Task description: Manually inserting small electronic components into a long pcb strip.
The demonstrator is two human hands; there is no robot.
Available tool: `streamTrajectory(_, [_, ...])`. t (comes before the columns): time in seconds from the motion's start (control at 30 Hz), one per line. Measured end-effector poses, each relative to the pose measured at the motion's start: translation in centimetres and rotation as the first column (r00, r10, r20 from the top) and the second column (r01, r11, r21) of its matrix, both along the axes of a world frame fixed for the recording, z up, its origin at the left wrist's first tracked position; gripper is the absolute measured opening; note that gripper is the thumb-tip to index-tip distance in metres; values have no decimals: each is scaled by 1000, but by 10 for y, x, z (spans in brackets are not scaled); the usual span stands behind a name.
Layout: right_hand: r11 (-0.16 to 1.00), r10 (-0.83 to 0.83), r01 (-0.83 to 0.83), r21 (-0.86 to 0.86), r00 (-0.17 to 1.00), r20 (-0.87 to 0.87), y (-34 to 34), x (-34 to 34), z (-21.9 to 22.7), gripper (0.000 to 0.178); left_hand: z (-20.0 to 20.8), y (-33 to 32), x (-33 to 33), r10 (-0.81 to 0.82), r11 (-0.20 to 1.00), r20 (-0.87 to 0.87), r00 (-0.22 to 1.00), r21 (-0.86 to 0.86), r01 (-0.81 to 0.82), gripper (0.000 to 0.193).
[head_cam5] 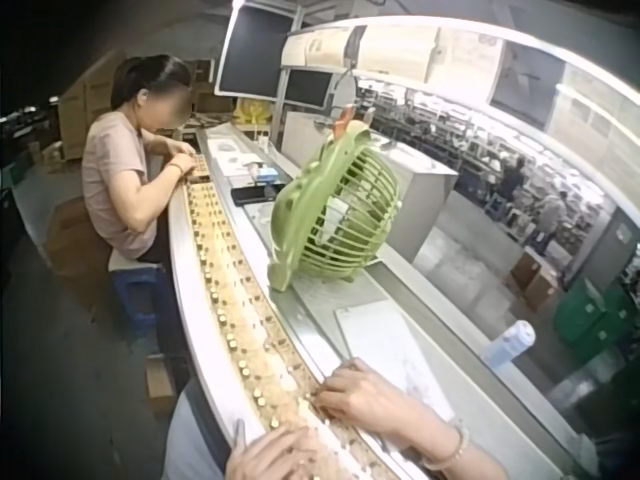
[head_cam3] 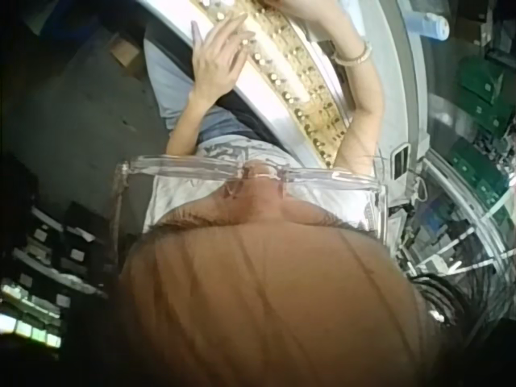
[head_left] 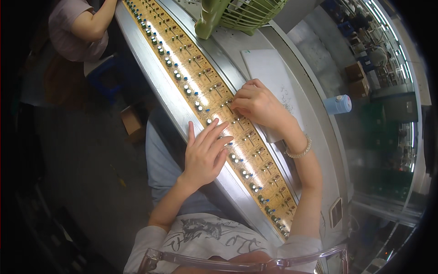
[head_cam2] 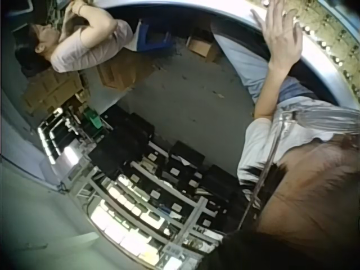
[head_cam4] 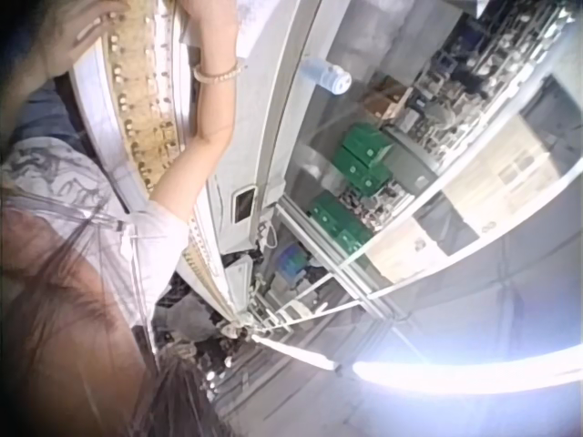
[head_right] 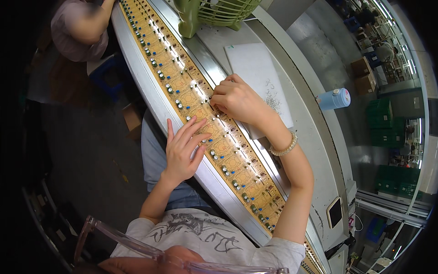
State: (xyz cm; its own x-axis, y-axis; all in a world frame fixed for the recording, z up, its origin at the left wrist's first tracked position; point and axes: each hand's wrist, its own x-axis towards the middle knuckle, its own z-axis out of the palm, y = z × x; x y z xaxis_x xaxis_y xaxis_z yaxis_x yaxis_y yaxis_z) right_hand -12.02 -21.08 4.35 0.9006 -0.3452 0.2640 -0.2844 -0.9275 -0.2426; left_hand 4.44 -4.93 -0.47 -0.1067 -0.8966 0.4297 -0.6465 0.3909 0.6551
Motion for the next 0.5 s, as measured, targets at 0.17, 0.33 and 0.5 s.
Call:
streamTrajectory(0.17, [1000,13,-13,1,999,-35,-1,-4,13,22,1,-1,0,1,1000,-14,1000,6,-1,23])
streamTrajectory(0.33, [938,-302,316,-141,947,112,-20,-27,41,20,-1,-1,1,4,1000,-34,999,12,-4,22])
streamTrajectory(0.5, [733,-677,678,50,735,-31,-41,-75,52,11,0,-1,1,11,1000,-26,1000,14,-11,22])
